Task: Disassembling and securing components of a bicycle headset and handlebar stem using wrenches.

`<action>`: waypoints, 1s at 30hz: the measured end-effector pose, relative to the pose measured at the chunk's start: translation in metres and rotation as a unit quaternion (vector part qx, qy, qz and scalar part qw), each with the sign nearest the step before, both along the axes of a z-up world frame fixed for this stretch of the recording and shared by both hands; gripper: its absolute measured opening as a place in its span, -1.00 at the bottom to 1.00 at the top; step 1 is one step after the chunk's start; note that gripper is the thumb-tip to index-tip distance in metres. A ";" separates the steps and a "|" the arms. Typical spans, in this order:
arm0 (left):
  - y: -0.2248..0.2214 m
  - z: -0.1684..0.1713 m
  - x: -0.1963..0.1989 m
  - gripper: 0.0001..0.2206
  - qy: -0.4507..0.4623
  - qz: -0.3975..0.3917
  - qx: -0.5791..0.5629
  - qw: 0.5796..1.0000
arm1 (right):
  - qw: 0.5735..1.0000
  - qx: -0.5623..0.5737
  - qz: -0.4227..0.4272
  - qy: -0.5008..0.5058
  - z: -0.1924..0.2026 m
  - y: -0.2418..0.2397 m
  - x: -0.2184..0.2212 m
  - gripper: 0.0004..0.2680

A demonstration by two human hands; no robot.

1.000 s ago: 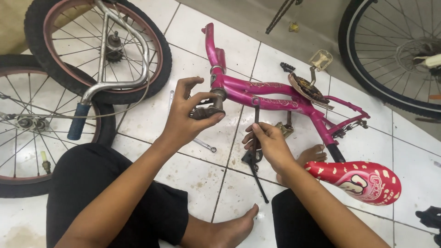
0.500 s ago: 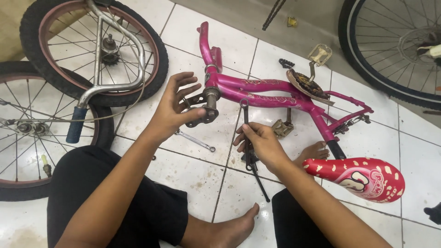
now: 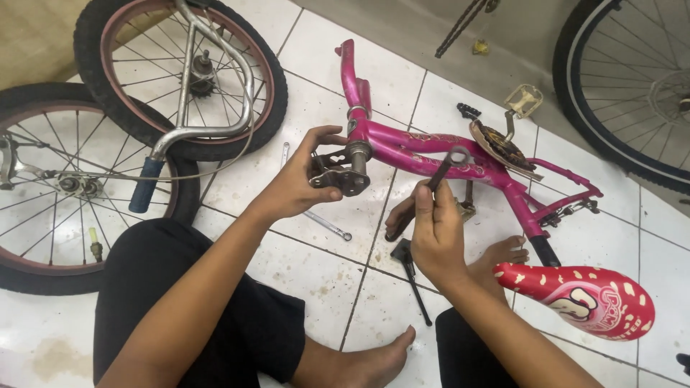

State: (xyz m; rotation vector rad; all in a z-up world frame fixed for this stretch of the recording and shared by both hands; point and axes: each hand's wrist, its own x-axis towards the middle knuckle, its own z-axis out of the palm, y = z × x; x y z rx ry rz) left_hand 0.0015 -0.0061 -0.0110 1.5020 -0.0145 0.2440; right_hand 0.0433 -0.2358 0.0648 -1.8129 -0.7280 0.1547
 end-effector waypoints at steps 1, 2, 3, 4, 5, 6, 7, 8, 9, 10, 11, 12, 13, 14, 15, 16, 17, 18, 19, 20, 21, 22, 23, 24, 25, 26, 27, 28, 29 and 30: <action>0.000 0.003 -0.002 0.08 0.000 0.003 0.000 1.000 | 1.000 0.000 0.003 0.000 -0.003 0.001 0.000 -0.78; 0.000 0.006 -0.003 0.07 0.004 -0.005 -0.001 1.000 | 0.996 -0.072 0.040 0.039 -0.007 0.002 0.001 -0.77; 0.000 0.009 -0.005 0.07 0.007 -0.013 -0.002 1.000 | 0.984 -0.143 0.076 0.076 -0.010 0.002 0.003 -0.75; 0.000 0.008 -0.005 0.07 0.007 -0.011 -0.003 1.000 | 0.984 -0.144 0.078 0.076 -0.015 0.003 0.003 -0.75; 0.000 0.007 -0.005 0.06 0.010 -0.011 -0.008 1.000 | 0.971 -0.168 0.073 0.151 -0.019 0.004 0.003 -0.75; 0.001 0.006 -0.005 0.05 0.013 -0.012 -0.012 1.000 | 0.953 -0.190 0.067 0.226 -0.025 0.006 0.002 -0.75; 0.000 0.007 -0.005 0.05 0.014 -0.010 -0.012 1.000 | 0.953 -0.190 0.069 0.226 -0.029 0.004 0.005 -0.75; 0.000 0.008 -0.005 0.01 0.012 -0.010 -0.012 1.000 | 0.936 -0.232 0.069 0.257 -0.033 0.002 0.007 -0.75; 0.000 0.009 -0.006 -0.04 0.011 -0.009 -0.011 1.000 | 0.916 -0.274 0.067 0.287 -0.037 0.000 0.009 -0.74; 0.000 0.012 -0.007 -0.04 0.010 -0.004 -0.011 1.000 | 0.915 -0.275 0.071 0.285 -0.042 -0.003 0.009 -0.74; 0.000 0.016 -0.008 -0.07 0.014 -0.004 -0.004 1.000 | 0.899 -0.309 0.064 0.302 -0.047 -0.005 0.010 -0.75; -0.001 0.018 -0.010 -0.10 0.018 -0.004 0.003 1.000 | 0.881 -0.344 0.057 0.319 -0.052 -0.008 0.010 -0.76; 0.000 0.021 -0.012 -0.10 0.018 0.001 0.002 1.000 | 0.881 -0.346 0.061 0.318 -0.053 -0.009 0.010 -0.76; 0.001 0.024 -0.012 -0.09 0.027 -0.006 0.011 1.000 | 0.885 -0.335 0.037 0.321 -0.054 -0.008 0.011 -0.77; 0.002 0.027 -0.011 -0.08 0.036 -0.012 0.019 0.999 | 0.889 -0.324 0.012 0.323 -0.055 -0.008 0.012 -0.78; 0.003 0.028 -0.012 -0.08 0.034 -0.009 0.020 0.999 | 0.890 -0.324 0.015 0.320 -0.046 -0.003 0.011 -0.78; 0.005 0.028 -0.013 -0.05 0.046 -0.015 0.020 0.999 | 0.919 -0.262 -0.010 0.293 -0.036 0.002 0.009 -0.78; 0.006 0.028 -0.011 -0.03 0.057 -0.025 0.021 0.998 | 0.943 -0.197 -0.039 0.265 -0.027 0.006 0.008 -0.77; 0.007 0.030 -0.008 -0.03 0.053 -0.025 0.022 0.998 | 0.944 -0.195 -0.040 0.261 -0.025 0.011 0.012 -0.77; 0.006 0.030 -0.010 0.01 0.055 -0.028 0.021 0.998 | 0.978 -0.107 -0.038 0.176 -0.025 0.013 0.012 -0.78; 0.005 0.029 -0.012 0.04 0.057 -0.031 0.020 0.998 | 0.995 -0.017 -0.036 0.089 -0.024 0.015 0.012 -0.79; 0.004 0.025 -0.013 0.04 0.061 -0.032 0.017 0.997 | 0.995 -0.021 -0.037 0.094 -0.027 0.015 0.013 -0.79; 0.003 0.022 -0.013 0.04 0.059 -0.027 0.016 0.998 | 0.993 -0.084 -0.001 0.079 -0.028 0.016 0.015 -0.75; 0.007 0.021 -0.008 0.05 0.049 -0.020 0.021 0.998 | 0.988 -0.141 0.036 0.055 -0.028 0.020 0.023 -0.70; 0.006 0.022 -0.008 0.05 0.045 -0.019 0.023 0.999 | 0.988 -0.139 0.036 0.051 -0.030 0.023 0.019 -0.70; 0.007 0.023 -0.009 0.04 0.051 -0.023 0.017 0.998 | 0.982 -0.162 0.035 0.086 -0.033 0.026 0.015 -0.72; 0.007 0.024 -0.011 0.03 0.057 -0.027 0.012 0.998 | 0.975 -0.185 0.033 0.121 -0.036 0.029 0.011 -0.74; 0.006 0.024 -0.012 0.03 0.059 -0.027 0.011 0.998 | 0.974 -0.186 0.034 0.123 -0.039 0.031 0.011 -0.74; 0.005 0.024 -0.012 0.00 0.053 -0.021 0.016 0.998 | 0.967 -0.198 0.021 0.158 -0.043 0.033 0.010 -0.73; 0.007 0.025 -0.010 -0.04 0.043 -0.015 0.025 0.999 | 0.960 -0.207 0.009 0.189 -0.046 0.037 0.012 -0.73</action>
